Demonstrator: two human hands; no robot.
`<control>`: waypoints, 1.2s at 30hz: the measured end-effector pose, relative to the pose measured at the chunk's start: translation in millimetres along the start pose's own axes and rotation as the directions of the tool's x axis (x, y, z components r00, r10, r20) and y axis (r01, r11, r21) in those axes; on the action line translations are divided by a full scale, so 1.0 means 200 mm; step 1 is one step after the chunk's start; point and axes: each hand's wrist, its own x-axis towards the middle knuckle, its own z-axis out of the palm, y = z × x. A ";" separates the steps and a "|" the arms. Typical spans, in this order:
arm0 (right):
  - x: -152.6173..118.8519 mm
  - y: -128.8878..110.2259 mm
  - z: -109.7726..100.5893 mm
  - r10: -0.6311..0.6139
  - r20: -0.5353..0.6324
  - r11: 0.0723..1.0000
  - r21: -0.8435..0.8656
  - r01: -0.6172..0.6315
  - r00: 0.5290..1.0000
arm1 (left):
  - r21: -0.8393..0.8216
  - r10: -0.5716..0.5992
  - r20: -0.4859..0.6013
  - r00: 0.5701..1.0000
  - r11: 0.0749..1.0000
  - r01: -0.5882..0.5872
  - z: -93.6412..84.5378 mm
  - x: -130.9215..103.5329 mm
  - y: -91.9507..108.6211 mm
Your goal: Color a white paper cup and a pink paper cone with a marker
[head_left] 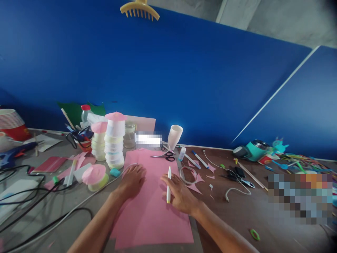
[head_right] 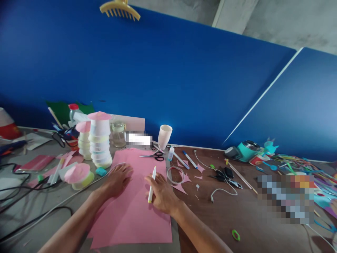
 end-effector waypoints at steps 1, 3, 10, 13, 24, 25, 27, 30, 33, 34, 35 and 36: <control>-0.01 0.00 0.01 0.006 0.007 1.000 0.000 -0.006 1.000 | -0.002 -0.003 -0.007 1.000 1.000 0.003 0.00 0.00 0.00; -0.01 0.02 0.04 0.040 0.040 0.999 -0.013 -0.039 0.998 | -0.005 -0.004 -0.018 1.000 1.000 0.004 0.01 -0.01 0.00; -0.01 0.07 0.08 0.078 0.082 0.997 -0.027 -0.076 0.994 | -0.032 -0.003 -0.065 0.998 0.999 0.001 0.01 -0.01 -0.01; 0.01 0.06 0.04 0.091 0.036 0.996 -0.013 -0.091 0.995 | -0.031 -0.011 -0.037 0.999 0.999 0.010 0.01 0.00 -0.02; 0.03 0.01 0.04 0.170 -0.007 0.976 -0.138 -0.169 0.985 | -0.288 0.017 -0.216 0.976 0.954 -0.080 0.02 0.04 -0.02; 0.05 0.01 0.05 0.173 -0.008 0.975 -0.144 -0.172 0.985 | -0.316 0.022 -0.212 0.977 0.945 -0.089 0.01 0.05 0.00; 0.08 0.01 0.07 0.163 -0.017 0.977 -0.133 -0.164 0.986 | -0.354 0.022 -0.197 0.980 0.931 -0.092 0.00 0.05 0.03; 0.09 0.03 0.12 0.147 -0.078 0.983 -0.101 -0.155 0.986 | -0.315 0.043 -0.165 0.985 0.944 -0.094 -0.02 0.03 0.07; 0.08 0.06 0.17 0.083 -0.091 0.992 -0.085 -0.090 0.992 | -0.274 0.067 -0.108 0.992 0.957 -0.095 -0.03 0.02 0.09; 0.07 0.07 0.18 0.070 -0.083 0.993 -0.087 -0.077 0.994 | -0.274 0.068 -0.092 0.993 0.957 -0.091 -0.04 0.02 0.10; 0.07 0.07 0.19 0.062 -0.075 0.994 -0.089 -0.069 0.995 | -0.279 0.068 -0.074 0.995 0.956 -0.086 -0.04 0.02 0.10; 0.07 0.07 0.19 0.065 -0.074 0.993 -0.092 -0.072 0.995 | -0.285 0.071 -0.062 0.996 0.955 -0.086 -0.05 0.02 0.10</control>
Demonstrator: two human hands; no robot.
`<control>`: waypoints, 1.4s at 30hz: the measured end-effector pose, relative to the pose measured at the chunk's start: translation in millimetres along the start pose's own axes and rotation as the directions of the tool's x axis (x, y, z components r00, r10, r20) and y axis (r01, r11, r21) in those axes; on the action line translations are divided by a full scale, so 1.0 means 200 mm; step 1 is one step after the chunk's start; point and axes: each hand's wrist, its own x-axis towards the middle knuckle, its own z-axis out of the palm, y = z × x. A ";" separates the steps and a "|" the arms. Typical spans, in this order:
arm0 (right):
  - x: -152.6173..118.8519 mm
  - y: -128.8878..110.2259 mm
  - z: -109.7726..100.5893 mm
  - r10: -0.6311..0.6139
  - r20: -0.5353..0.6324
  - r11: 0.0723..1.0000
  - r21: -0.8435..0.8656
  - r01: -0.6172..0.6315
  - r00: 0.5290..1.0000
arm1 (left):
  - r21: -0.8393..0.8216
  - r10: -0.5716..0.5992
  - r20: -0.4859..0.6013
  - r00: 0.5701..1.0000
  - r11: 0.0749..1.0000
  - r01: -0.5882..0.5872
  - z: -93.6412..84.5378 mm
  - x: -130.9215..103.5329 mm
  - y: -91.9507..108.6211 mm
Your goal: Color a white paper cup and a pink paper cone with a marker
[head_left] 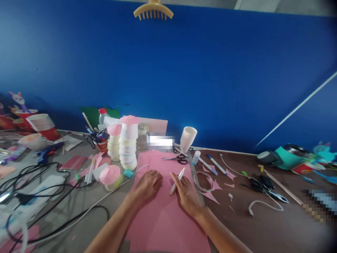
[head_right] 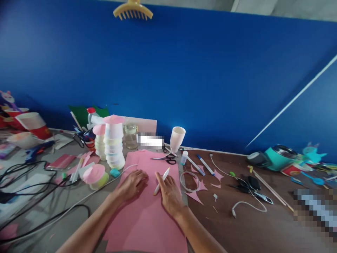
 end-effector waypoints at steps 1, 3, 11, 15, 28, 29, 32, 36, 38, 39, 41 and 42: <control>0.00 0.00 0.00 0.009 -0.002 1.000 0.000 -0.009 1.000 | -0.005 0.000 0.005 1.000 1.000 0.000 0.00 0.00 0.00; 0.01 -0.02 -0.01 0.045 -0.017 0.999 0.010 -0.045 0.999 | 0.002 0.001 0.012 1.000 1.000 -0.001 0.00 0.00 -0.01; 0.04 -0.04 -0.15 0.177 0.002 0.977 0.119 -0.176 0.984 | -0.014 0.040 -0.091 0.995 0.999 -0.041 0.02 0.00 -0.05; 0.05 -0.03 -0.19 0.301 0.083 0.914 0.259 -0.312 0.950 | -0.034 0.026 -0.089 0.996 0.999 -0.029 0.02 0.00 -0.06; 0.04 0.11 -0.27 0.448 0.021 0.851 -0.316 -0.419 0.894 | 0.006 0.067 -0.165 0.984 0.998 -0.067 0.04 0.00 -0.07; 0.03 0.12 -0.27 0.434 0.007 0.853 -0.326 -0.408 0.901 | 0.009 0.064 -0.169 0.983 0.998 -0.063 0.05 0.00 -0.08; 0.02 0.13 -0.27 0.459 0.008 0.851 -0.293 -0.437 0.888 | 0.013 0.049 -0.162 0.986 0.999 -0.048 0.07 -0.01 -0.09; 0.06 0.10 -0.37 0.506 0.007 0.848 -0.189 -0.495 0.863 | 0.049 0.091 -0.272 0.958 0.996 -0.081 0.16 -0.04 -0.17; 0.14 0.10 -0.45 0.485 -0.058 0.859 -0.155 -0.487 0.873 | 0.103 0.139 -0.414 0.900 0.989 -0.105 0.22 -0.05 -0.23; 0.19 0.11 -0.50 0.454 -0.101 0.871 -0.159 -0.465 0.885 | 0.115 0.151 -0.455 0.877 0.987 -0.110 0.25 -0.06 -0.25; 0.31 0.14 -0.59 0.381 -0.190 0.883 -0.215 -0.417 0.905 | 0.100 0.150 -0.470 0.870 0.988 -0.116 0.29 -0.07 -0.28; 0.37 0.16 -0.63 0.359 -0.223 0.874 -0.261 -0.410 0.907 | 0.066 0.117 -0.467 0.876 0.993 -0.097 0.30 -0.07 -0.29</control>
